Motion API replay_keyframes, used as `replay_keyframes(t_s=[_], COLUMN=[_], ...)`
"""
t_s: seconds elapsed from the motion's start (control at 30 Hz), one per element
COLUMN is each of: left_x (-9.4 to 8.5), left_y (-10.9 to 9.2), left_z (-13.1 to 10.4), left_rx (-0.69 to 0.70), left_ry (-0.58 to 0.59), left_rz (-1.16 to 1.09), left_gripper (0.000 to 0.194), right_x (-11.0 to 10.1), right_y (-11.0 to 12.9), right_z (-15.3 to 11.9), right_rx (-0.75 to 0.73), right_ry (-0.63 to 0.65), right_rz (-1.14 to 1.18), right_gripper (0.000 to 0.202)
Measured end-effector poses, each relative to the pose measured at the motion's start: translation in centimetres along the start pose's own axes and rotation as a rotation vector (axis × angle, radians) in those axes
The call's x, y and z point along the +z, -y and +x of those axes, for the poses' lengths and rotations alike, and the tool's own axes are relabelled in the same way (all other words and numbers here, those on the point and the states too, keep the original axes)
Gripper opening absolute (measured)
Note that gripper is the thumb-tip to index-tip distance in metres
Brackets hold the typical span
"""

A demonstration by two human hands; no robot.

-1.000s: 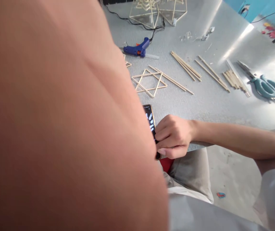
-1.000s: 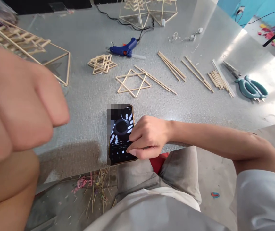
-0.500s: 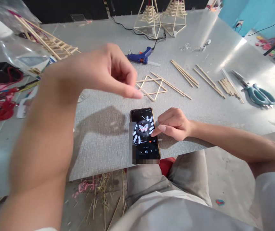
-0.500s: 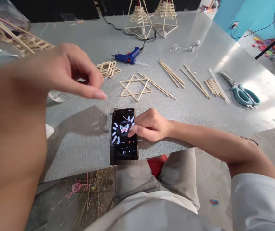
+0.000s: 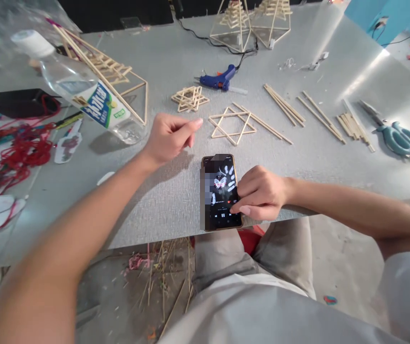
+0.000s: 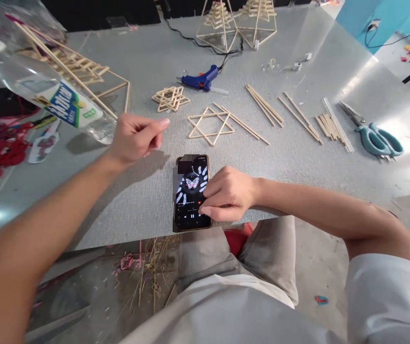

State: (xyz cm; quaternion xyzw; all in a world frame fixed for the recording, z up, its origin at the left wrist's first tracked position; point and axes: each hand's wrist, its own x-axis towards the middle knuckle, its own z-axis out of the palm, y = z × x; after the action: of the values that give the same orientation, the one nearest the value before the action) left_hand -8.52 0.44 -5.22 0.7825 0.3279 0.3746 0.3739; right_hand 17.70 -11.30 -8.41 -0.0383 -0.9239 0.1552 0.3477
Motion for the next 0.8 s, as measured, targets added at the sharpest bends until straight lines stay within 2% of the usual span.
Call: replay_keyframes(t_s=[0.07, 0.13, 0.3, 0.43, 0.6, 0.8], left_x=[0.5, 0.9, 1.3, 1.4, 1.5, 1.5], left_y=[0.9, 1.4, 1.0, 0.7, 1.2, 1.5], left_z=[-1.3, -2.2, -3.2, -3.5, -3.8, -3.7], left_rx=[0.005, 0.033, 0.076, 0.146, 0.26, 0.307], left_ry=[-0.125, -0.147, -0.053, -0.007, 0.032, 0.058], left_rz=[-0.043, -0.035, 0.059, 0.132, 0.243, 0.262], left_gripper=[0.061, 0.062, 0.059, 0.059, 0.062, 0.067], right_x=[0.1, 0.0, -0.3, -0.3, -0.2, -0.2], right_y=[0.1, 0.1, 0.1, 0.2, 0.3, 0.3], right_z=[0.1, 0.1, 0.1, 0.2, 0.1, 0.1], right_rx=[0.0, 0.009, 0.002, -0.001, -0.014, -0.009], right_ry=[0.006, 0.019, 0.08, 0.063, 0.093, 0.117], right_rz=[-0.018, -0.04, -0.049, -0.046, -0.062, -0.062], right_gripper=[0.049, 0.05, 0.046, 0.045, 0.041, 0.04])
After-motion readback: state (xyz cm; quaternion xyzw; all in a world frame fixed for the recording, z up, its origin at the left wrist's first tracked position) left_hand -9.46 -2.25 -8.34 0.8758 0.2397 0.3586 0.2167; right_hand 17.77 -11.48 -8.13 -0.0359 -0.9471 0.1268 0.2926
